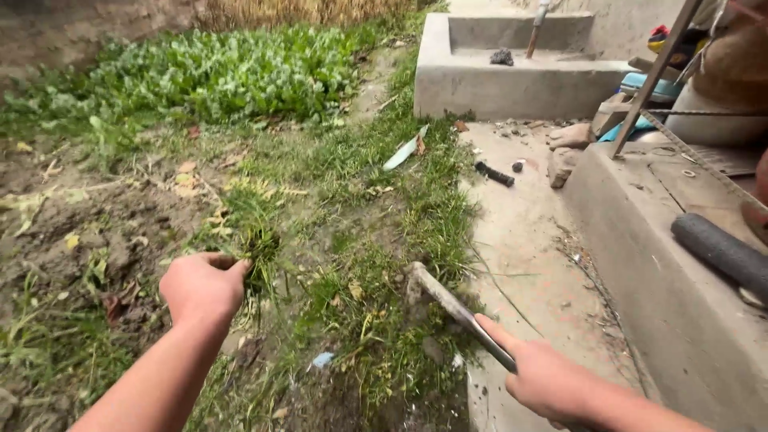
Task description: Using a hand hoe to loosen weeds from the soil and then picking them up by hand to place them in a collection container.
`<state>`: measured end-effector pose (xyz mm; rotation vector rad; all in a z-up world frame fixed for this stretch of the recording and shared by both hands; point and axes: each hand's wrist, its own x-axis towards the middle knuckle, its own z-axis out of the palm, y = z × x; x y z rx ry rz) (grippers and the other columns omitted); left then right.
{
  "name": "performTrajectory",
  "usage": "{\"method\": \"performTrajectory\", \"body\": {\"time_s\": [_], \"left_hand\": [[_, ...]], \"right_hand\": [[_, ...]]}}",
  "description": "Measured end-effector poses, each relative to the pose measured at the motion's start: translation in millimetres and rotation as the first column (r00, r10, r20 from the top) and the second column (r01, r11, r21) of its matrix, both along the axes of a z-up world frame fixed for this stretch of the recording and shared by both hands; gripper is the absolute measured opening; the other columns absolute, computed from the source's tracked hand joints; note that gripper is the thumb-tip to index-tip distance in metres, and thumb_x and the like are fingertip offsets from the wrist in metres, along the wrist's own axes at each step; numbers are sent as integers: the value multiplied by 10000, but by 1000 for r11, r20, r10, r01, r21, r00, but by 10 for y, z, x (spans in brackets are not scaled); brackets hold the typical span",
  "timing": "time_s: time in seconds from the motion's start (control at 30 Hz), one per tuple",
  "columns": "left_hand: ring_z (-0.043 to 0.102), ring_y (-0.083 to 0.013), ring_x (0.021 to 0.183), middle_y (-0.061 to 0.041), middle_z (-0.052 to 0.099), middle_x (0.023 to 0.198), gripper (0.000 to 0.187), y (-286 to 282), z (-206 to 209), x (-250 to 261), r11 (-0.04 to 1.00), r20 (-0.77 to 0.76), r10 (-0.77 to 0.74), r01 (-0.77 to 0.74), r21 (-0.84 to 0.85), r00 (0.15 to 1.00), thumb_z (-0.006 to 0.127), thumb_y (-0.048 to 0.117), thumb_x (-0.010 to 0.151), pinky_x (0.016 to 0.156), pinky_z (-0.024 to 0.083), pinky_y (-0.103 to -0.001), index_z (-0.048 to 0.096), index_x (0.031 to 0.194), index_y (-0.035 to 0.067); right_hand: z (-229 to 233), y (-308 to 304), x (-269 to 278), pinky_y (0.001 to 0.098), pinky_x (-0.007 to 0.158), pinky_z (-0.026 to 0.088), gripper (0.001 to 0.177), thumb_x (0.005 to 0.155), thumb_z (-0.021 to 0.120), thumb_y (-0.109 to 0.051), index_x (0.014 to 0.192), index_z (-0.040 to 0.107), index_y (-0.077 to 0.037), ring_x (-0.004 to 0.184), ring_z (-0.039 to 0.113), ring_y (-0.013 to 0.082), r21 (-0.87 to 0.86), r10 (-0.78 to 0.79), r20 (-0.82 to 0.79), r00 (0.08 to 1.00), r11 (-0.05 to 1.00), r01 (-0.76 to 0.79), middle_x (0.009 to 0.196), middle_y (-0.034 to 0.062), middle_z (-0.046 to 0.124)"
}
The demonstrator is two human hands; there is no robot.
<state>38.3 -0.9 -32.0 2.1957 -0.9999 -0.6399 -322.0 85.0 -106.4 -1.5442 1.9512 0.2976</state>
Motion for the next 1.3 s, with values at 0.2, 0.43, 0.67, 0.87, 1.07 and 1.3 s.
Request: {"method": "performTrajectory", "body": {"time_s": [0.2,0.43,0.67,0.87,1.07,1.3], "left_hand": [[704,-191,816,-88,790,990,220,-18,-22,90,999,101,-10,13,-34,995,786,255,921,806,577,-332,808,1075,100],[666,-200,724,-146,780,1057,234,60,114,79,1000,3,12,-12,-8,1000,751,180,955,634,579,-297,765,1142,40],[663,-180,678,-140,782,1016,235,98,61,181,1000,17,30,-30,-3,999,756,168,945,558,554,-281,766,1145,46],[722,-251,884,-130,792,948,246,16,-97,407,996,196,-28,43,-75,980,790,285,896,883,551,-374,819,1031,80],[673,-148,646,-117,801,1052,252,139,68,165,999,103,-42,42,-1,994,750,206,950,569,560,-254,773,1154,60],[727,-211,1011,-74,808,1012,296,25,-41,98,999,223,-31,33,-4,974,782,361,892,981,525,-318,821,1084,140]], "right_hand": [[793,263,72,289,435,540,1026,843,358,-34,1588,109,-693,474,585,184,79,-31,10,999,996,30,986,132,665],[1423,-14,342,236,565,567,904,924,428,-151,1592,140,-687,590,618,113,-151,72,-78,994,985,-83,961,-6,735],[-122,-121,216,328,807,520,1014,851,363,-27,1607,28,-615,873,663,237,-12,169,-42,985,985,-169,1140,127,653],[109,219,37,392,838,519,1039,821,423,-89,1587,52,-685,948,672,335,-44,278,-122,953,957,-285,1046,154,648],[916,443,-52,216,862,508,999,822,437,-112,1545,233,-770,952,657,172,55,186,-53,981,982,-183,1202,-3,634],[1424,-95,211,188,431,478,927,999,450,-123,1613,22,-670,556,521,109,-155,-41,-48,998,987,33,866,32,653]]}}
